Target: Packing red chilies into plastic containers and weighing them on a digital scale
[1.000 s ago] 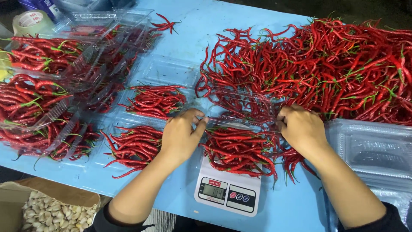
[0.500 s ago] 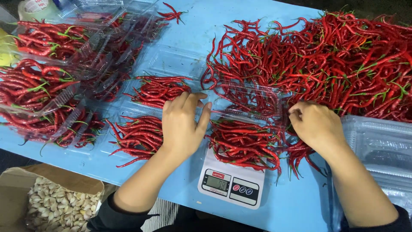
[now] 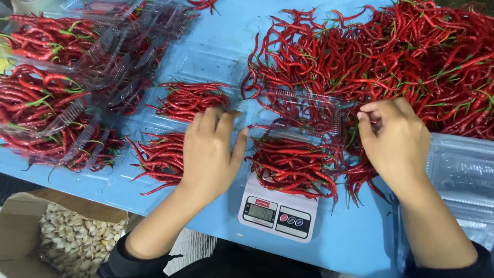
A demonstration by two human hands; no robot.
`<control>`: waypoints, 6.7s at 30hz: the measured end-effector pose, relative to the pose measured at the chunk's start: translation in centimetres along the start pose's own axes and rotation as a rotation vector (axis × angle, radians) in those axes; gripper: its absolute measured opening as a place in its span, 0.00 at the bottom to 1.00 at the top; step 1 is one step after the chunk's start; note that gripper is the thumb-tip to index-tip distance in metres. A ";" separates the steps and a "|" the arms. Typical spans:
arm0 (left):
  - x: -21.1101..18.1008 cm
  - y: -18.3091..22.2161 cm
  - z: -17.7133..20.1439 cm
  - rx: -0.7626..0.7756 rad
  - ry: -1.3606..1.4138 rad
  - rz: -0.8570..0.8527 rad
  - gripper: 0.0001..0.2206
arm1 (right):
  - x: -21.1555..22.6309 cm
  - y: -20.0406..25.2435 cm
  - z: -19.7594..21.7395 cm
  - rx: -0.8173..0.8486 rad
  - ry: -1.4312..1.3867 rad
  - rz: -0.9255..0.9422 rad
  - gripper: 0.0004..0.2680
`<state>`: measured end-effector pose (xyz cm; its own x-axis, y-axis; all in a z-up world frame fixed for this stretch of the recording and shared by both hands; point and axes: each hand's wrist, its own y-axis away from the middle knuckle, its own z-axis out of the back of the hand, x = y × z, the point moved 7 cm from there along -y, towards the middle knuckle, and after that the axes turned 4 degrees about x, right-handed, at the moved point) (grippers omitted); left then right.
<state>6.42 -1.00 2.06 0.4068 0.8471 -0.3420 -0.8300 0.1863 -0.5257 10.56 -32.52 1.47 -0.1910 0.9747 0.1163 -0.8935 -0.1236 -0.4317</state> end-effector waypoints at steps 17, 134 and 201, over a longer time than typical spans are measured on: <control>1.6 0.4 -2.6 -0.053 0.388 0.038 0.12 | -7.8 -8.0 -5.8 0.269 0.150 -0.138 0.07; 1.6 0.5 -2.6 -0.070 0.493 -0.033 0.06 | -5.7 -0.2 -8.2 0.449 -0.751 -0.366 0.05; 27.8 -9.8 -13.2 0.062 0.370 0.831 0.21 | 10.4 -19.4 -30.5 0.501 -0.939 -0.437 0.28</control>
<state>30.92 14.12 -12.59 -0.2444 0.5088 -0.8255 -0.9251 -0.3775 0.0413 38.30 -14.26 -16.18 0.1353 0.4554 0.8800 -0.9791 -0.0747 0.1891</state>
